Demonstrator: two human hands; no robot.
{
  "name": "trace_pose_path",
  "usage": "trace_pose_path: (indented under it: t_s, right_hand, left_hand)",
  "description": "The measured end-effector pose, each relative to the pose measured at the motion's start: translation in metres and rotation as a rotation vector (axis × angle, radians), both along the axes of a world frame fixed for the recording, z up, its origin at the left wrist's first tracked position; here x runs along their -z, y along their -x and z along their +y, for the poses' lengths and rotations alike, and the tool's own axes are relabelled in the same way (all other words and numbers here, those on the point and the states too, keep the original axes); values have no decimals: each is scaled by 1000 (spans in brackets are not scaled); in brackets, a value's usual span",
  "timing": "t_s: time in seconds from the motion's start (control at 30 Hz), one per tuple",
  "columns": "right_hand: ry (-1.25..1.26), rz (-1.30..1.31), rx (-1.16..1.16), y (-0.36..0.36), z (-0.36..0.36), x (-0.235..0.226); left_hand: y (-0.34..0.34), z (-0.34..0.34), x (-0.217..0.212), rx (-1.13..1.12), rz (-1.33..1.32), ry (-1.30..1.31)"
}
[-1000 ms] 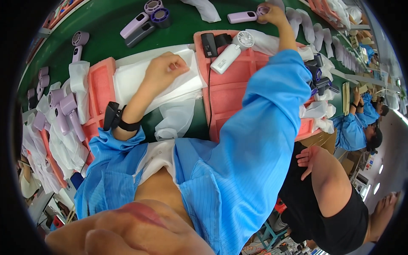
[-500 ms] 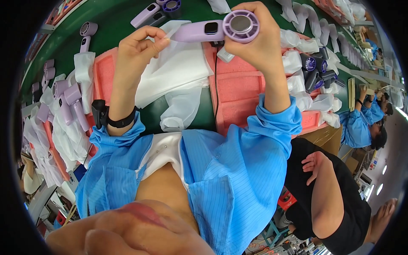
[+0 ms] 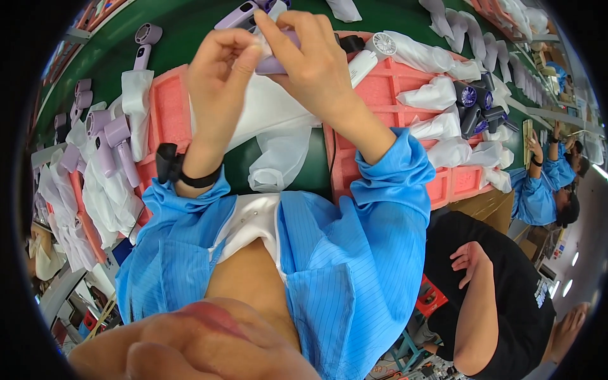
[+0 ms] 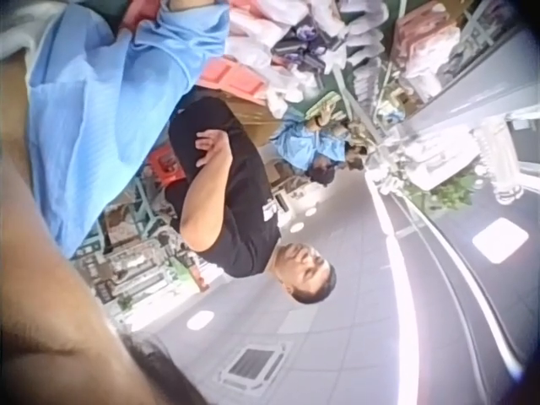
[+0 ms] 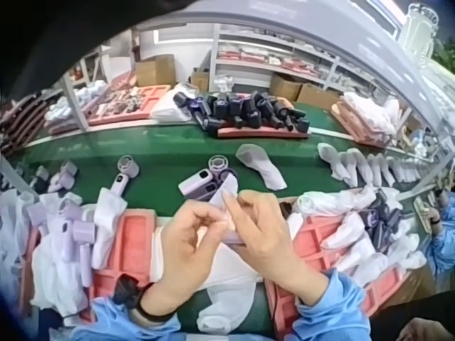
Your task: The person packages handheld fans by hand, wrapping each fan's head in a white foam sheet and placing it into a pink tray. This process is repeated for several fans, and finally, the person places a black plastic stand into the tray.
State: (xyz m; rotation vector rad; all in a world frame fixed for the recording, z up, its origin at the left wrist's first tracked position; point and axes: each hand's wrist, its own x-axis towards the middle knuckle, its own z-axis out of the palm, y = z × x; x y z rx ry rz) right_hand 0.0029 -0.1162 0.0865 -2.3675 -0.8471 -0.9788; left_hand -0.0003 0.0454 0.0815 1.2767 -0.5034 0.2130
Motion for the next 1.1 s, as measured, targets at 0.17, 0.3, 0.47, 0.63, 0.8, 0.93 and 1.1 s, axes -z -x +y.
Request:
trace_pose_path:
  t_s: [0.17, 0.3, 0.47, 0.63, 0.8, 0.93, 1.1]
  right_hand:
    - [-403, 121, 43, 4, 22, -53]
    - [-397, 59, 128, -6, 11, -27]
    - [-408, 296, 30, 4, 11, -7]
    - [-600, 591, -484, 5, -8, -11]
    - [-262, 287, -67, 3, -8, -6]
    - [-196, 77, 176, 10, 10, -3]
    - [-276, 182, 179, 21, 10, -9]
  left_hand:
    - [10, -16, 6, -344, -641, -467]
    - [12, -15, -8, -340, -423, -463]
    - [-6, -8, -3, -414, -411, -535]
    - [-15, 18, -20, -27, -315, -296]
    - [-5, 9, -16, 5, -294, -1]
    - [9, 3, -15, -343, -388, -117]
    - [17, 10, -28, -539, -471, -363]
